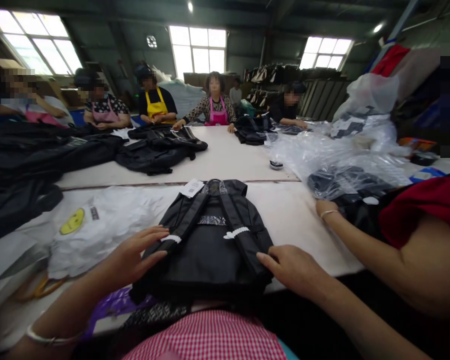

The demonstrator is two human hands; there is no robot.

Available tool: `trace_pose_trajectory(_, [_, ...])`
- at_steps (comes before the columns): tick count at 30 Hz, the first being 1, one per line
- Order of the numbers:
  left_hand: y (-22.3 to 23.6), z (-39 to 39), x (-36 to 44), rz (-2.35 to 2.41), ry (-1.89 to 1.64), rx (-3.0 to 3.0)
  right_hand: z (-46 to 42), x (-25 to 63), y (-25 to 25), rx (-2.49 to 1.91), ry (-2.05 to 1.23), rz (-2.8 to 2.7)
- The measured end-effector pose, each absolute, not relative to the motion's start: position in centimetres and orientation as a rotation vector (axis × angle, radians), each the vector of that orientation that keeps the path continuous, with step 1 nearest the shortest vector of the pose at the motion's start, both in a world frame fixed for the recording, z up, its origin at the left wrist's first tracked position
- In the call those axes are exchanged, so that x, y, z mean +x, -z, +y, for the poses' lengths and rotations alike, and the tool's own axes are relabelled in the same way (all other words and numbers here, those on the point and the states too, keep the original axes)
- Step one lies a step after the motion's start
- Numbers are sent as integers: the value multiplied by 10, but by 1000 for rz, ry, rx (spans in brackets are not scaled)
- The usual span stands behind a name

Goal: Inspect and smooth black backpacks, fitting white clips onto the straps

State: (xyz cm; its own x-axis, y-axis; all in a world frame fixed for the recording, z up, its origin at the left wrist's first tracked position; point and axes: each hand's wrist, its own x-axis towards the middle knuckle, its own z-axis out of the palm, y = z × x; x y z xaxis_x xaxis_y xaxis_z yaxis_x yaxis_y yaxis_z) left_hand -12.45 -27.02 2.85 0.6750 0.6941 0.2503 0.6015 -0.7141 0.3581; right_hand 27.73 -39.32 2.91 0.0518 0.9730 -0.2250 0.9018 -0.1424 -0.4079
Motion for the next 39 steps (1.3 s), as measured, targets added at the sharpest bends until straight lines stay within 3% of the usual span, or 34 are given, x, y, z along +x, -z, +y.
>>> trace_pose_trajectory(5, [-1, -308, -164, 1233, -625, 2545, -384, 269, -36, -1904, -291, -1894])
trace_pose_trajectory(10, [26, -335, -139, 1163, -437, 2657, -375, 259, 11, -1455, -636, -2313])
trace_pose_trajectory(16, [31, -328, -151, 1018, -444, 2587, -392, 279, 36, -1298, -765, -2183])
trace_pose_trajectory(26, [58, -303, -180, 1055, -542, 2491, -412, 292, 88, -1446, -357, -2025])
trace_pose_trajectory(39, [43, -291, -160, 876, -688, 2775, -399, 291, 81, -1433, -85, -2244])
